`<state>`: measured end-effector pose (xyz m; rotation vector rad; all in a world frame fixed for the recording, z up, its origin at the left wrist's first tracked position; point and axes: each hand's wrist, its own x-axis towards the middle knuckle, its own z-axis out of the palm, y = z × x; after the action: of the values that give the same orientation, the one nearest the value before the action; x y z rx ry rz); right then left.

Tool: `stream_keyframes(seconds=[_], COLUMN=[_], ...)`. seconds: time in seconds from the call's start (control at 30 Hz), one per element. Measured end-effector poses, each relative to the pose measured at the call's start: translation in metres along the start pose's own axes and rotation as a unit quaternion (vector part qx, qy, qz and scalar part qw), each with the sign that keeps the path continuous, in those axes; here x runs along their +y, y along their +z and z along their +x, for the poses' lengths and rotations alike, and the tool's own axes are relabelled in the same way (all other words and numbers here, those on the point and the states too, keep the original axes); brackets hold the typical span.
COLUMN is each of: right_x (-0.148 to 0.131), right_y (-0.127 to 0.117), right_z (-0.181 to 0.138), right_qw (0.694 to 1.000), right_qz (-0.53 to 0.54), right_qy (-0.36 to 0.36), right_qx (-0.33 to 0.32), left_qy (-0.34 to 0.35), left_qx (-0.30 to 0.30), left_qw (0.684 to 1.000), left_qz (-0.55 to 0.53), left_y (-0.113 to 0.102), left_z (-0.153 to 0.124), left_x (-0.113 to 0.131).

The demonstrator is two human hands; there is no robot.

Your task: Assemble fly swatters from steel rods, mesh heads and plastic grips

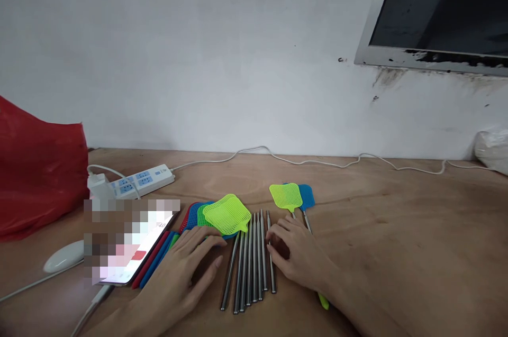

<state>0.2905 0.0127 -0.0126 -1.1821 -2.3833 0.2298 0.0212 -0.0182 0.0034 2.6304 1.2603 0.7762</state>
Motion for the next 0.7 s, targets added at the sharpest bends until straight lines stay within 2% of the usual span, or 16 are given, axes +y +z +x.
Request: stream_keyframes(seconds=[0.2, 0.4, 0.57, 0.7], right_x=[-0.001, 0.003, 0.001, -0.001], right_y=[0.000, 0.005, 0.005, 0.004], right_z=[0.000, -0.003, -0.003, -0.002], right_qw=[1.000, 0.996, 0.990, 0.987], right_qz=[-0.001, -0.029, -0.061, -0.071], right_qy=[0.025, 0.089, 0.131, 0.145], right_qx=[-0.013, 0.002, 0.004, 0.000], left_qy=[0.043, 0.029, 0.013, 0.020], left_qx=[-0.024, -0.054, -0.026, 0.033], left_qw=[0.998, 0.996, 0.998, 0.987], left_qz=[0.049, 0.062, 0.065, 0.155], left_y=[0.003, 0.004, 0.005, -0.002], left_z=[-0.001, -0.001, -0.001, 0.005], left_x=[-0.006, -0.005, -0.005, -0.013])
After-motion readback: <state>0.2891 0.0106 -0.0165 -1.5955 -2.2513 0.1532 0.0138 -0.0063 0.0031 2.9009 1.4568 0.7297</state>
